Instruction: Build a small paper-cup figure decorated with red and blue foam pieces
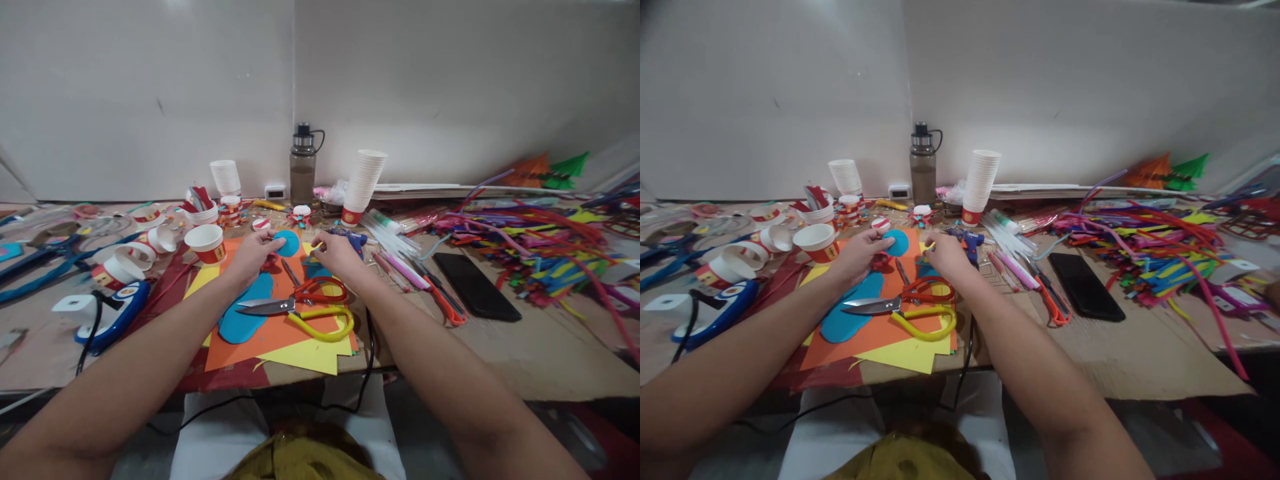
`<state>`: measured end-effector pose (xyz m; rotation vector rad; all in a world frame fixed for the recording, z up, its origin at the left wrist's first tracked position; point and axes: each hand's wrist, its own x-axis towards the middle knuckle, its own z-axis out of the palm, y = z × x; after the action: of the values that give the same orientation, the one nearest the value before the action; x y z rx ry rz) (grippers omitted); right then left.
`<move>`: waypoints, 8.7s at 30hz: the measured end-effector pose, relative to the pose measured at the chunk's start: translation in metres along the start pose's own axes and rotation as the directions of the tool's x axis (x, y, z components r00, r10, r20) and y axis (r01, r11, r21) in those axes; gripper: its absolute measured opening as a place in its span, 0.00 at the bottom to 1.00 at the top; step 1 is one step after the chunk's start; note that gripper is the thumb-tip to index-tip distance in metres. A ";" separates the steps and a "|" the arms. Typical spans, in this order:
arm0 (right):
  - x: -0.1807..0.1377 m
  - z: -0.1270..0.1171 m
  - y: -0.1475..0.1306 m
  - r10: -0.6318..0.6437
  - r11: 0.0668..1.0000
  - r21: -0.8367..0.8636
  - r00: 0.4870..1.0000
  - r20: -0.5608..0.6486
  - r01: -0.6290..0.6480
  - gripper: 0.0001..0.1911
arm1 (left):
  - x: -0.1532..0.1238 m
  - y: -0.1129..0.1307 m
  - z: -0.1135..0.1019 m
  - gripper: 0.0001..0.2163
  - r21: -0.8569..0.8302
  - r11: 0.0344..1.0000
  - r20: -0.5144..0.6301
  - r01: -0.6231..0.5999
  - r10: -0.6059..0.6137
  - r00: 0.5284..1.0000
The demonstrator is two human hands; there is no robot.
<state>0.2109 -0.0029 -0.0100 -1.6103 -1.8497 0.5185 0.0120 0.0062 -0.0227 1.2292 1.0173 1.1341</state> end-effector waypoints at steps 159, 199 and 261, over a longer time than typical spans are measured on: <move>0.028 0.005 0.004 -0.063 0.841 -0.493 0.947 0.316 0.221 0.06 | 0.004 0.007 0.002 0.08 -0.193 0.979 -0.037 0.062 -0.070 0.997; 0.014 -0.010 -0.013 -0.297 0.945 0.156 0.954 0.040 0.287 0.12 | -0.012 0.013 0.014 0.11 0.314 0.949 0.130 -0.025 -0.017 0.991; 0.000 0.006 -0.023 -0.153 0.945 0.298 0.987 0.045 0.133 0.16 | -0.010 0.012 0.012 0.09 0.434 0.886 0.162 -0.162 0.100 0.982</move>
<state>0.1896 -0.0067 0.0007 -1.2661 -1.8219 0.7520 0.0206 -0.0061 -0.0095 1.7414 1.1408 0.9270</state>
